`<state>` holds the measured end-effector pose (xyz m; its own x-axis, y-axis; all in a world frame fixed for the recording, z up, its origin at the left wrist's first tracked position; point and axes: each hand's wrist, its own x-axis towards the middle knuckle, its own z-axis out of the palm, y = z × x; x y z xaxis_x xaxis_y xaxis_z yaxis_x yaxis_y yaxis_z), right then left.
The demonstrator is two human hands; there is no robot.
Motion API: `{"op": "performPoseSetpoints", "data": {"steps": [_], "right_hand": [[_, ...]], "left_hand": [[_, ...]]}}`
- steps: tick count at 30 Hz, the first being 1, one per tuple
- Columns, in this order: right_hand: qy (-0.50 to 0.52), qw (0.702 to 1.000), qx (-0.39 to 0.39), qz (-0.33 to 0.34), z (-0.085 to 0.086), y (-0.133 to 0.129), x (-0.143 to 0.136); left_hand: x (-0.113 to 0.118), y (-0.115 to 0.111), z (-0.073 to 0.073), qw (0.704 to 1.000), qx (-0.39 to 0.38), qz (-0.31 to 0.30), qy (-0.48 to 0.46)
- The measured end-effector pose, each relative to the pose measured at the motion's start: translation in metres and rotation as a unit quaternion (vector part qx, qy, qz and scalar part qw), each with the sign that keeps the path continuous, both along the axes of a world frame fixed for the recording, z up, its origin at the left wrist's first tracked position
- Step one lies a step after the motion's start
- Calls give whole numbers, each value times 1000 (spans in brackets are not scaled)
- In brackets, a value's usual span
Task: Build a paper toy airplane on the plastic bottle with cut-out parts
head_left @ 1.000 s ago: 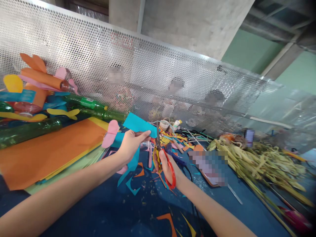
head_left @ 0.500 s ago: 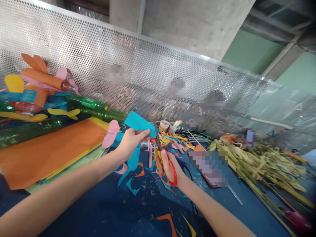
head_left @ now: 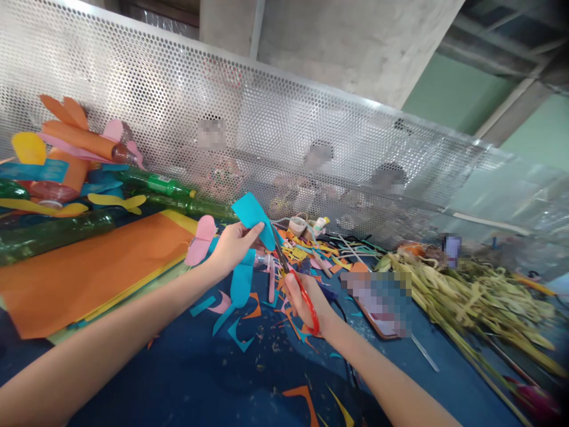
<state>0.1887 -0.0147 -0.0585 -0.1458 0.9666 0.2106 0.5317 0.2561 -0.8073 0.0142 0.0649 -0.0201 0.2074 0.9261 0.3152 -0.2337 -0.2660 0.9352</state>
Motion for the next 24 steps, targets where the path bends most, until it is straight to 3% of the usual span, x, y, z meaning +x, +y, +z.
{"op": "performPoseSetpoints", "data": {"steps": [9,19,24], "right_hand": [[-18,1000,5,-17,-6,1,1],[-38,999,35,11,-9,3,0],[-28,999,40,18,-11,3,1]], "left_hand": [[0,-5,6,999,-5,15,41],[-4,-4,11,999,-17,8,49],[-3,-3,10,999,-38,-10,12]]}}
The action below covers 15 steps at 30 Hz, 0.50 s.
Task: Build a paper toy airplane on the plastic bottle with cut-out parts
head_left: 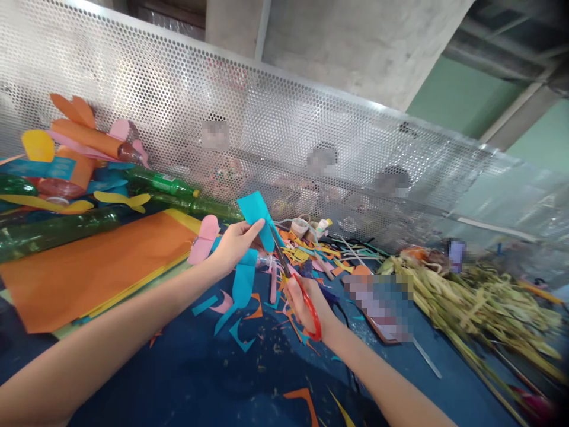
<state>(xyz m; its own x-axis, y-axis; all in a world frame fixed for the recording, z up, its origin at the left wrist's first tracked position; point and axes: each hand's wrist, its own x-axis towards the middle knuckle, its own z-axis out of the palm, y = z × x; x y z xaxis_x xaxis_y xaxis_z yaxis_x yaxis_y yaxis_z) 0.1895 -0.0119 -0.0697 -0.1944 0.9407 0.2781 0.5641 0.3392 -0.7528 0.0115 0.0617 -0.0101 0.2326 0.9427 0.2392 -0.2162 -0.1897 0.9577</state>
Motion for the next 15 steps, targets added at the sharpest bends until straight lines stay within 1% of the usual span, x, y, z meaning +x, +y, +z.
{"op": "performPoseSetpoints", "data": {"steps": [3,6,9,12,15], "right_hand": [[-3,1000,-3,0,1,0,1],[-10,1000,-16,-5,1,0,1],[-11,1000,-21,-13,0,0,1],[9,1000,-15,-23,-3,1,1],[13,1000,-14,-16,-5,2,1]], "left_hand": [[0,1,-2,999,-15,-14,-44],[0,1,-2,998,-10,-23,-60],[-1,0,-2,999,2,-9,-52],[-2,1,-2,999,10,12,-33],[-2,1,-2,999,23,23,-16]]}}
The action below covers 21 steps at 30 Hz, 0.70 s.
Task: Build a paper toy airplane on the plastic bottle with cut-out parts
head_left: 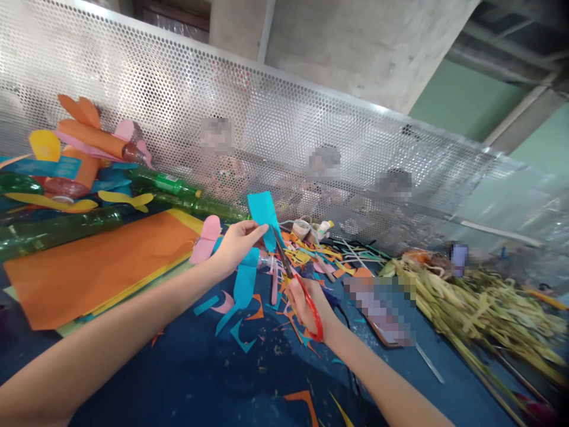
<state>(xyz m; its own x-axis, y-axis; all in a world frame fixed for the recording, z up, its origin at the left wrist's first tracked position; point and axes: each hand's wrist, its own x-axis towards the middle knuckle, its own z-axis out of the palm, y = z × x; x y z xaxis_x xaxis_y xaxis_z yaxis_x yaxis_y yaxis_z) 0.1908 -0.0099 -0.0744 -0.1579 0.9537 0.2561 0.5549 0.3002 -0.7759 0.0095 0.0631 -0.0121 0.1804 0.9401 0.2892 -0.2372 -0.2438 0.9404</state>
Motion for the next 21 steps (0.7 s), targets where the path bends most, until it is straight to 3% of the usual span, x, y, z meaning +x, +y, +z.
{"op": "performPoseSetpoints", "data": {"steps": [21], "right_hand": [[-29,999,8,17,8,-2,-1]], "left_hand": [[0,2,-1,999,25,12,26]]}}
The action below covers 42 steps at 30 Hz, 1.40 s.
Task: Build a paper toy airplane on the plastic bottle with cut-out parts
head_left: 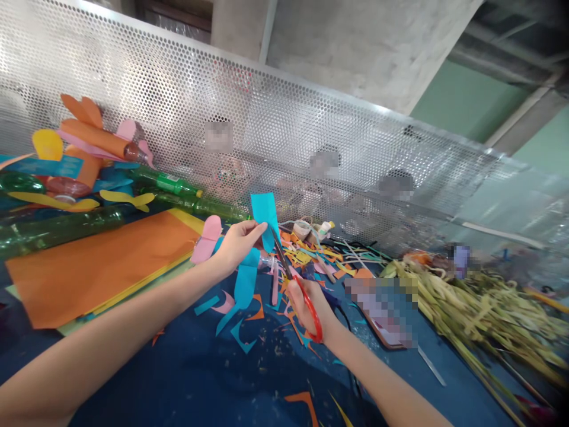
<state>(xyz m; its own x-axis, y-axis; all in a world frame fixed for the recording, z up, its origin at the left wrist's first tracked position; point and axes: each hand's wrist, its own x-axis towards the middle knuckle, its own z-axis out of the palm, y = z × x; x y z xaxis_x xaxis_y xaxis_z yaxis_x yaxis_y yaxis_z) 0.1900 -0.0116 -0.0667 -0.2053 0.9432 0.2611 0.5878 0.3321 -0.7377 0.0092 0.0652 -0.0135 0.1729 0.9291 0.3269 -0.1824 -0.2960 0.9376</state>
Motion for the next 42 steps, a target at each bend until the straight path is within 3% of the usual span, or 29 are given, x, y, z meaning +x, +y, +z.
{"op": "performPoseSetpoints", "data": {"steps": [7,10,15,23,36,42], "right_hand": [[-2,1000,-21,-11,0,-1,0],[0,999,-35,7,9,-4,-3],[-16,999,18,40,26,-7,-6],[-29,999,17,41,18,0,4],[23,999,-8,28,11,-2,-1],[-12,999,25,19,13,-4,-2]], "left_hand": [[0,2,-1,999,23,2,36],[0,4,-2,997,40,2,66],[1,4,-5,990,72,2,120],[3,-4,-6,961,131,2,244],[5,-9,-4,965,128,-36,225],[5,-11,-4,966,129,-27,223]]}}
